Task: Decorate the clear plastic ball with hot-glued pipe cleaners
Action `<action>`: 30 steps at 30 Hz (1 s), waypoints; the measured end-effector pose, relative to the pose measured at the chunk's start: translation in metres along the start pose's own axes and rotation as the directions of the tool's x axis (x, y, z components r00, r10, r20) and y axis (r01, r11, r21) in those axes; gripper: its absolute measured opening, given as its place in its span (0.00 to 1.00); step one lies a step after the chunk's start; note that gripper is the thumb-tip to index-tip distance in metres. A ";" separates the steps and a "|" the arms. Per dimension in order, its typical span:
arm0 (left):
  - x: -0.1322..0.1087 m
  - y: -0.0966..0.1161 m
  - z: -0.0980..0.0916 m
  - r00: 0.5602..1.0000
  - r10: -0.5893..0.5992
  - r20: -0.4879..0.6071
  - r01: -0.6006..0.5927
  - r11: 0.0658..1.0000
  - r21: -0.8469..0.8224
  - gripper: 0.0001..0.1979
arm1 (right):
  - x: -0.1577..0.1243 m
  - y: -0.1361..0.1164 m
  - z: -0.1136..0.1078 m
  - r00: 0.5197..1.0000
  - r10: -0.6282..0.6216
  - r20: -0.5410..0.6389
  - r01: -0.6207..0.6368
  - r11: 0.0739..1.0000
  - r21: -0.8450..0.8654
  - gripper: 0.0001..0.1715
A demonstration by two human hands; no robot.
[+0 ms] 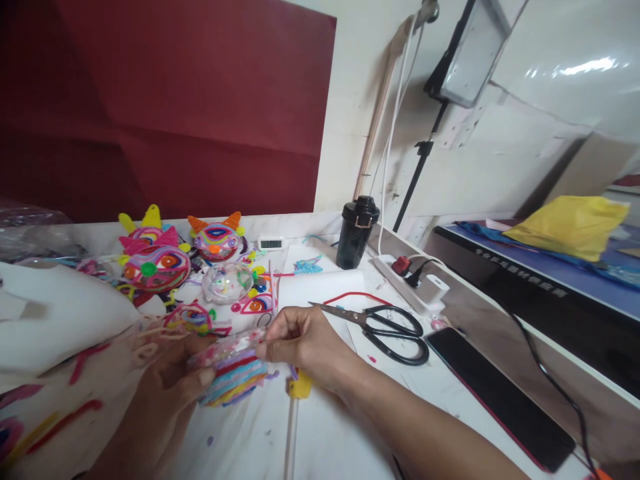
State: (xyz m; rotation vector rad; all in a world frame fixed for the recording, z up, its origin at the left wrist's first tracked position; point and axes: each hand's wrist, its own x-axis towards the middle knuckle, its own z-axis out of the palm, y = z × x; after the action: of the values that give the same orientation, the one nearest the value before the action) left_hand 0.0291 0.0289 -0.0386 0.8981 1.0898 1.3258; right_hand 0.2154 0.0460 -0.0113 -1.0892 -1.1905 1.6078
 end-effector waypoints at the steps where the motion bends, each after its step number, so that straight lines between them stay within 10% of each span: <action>1: 0.000 0.000 0.000 1.000 -0.002 -0.002 0.002 1.000 -0.002 0.08 | 0.000 -0.001 0.001 1.000 -0.001 -0.005 0.001 1.000 0.021 0.21; 30: 0.009 -0.012 -0.001 0.977 -0.068 0.201 0.096 0.986 -0.137 0.09 | 0.008 0.007 -0.010 0.972 -0.104 0.211 0.078 0.988 0.132 0.22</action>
State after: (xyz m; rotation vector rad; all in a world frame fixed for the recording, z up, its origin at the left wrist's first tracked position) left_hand 0.0308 0.0365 -0.0512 0.8456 0.8571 1.2052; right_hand 0.2223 0.0543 -0.0215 -0.7841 -1.2457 1.7373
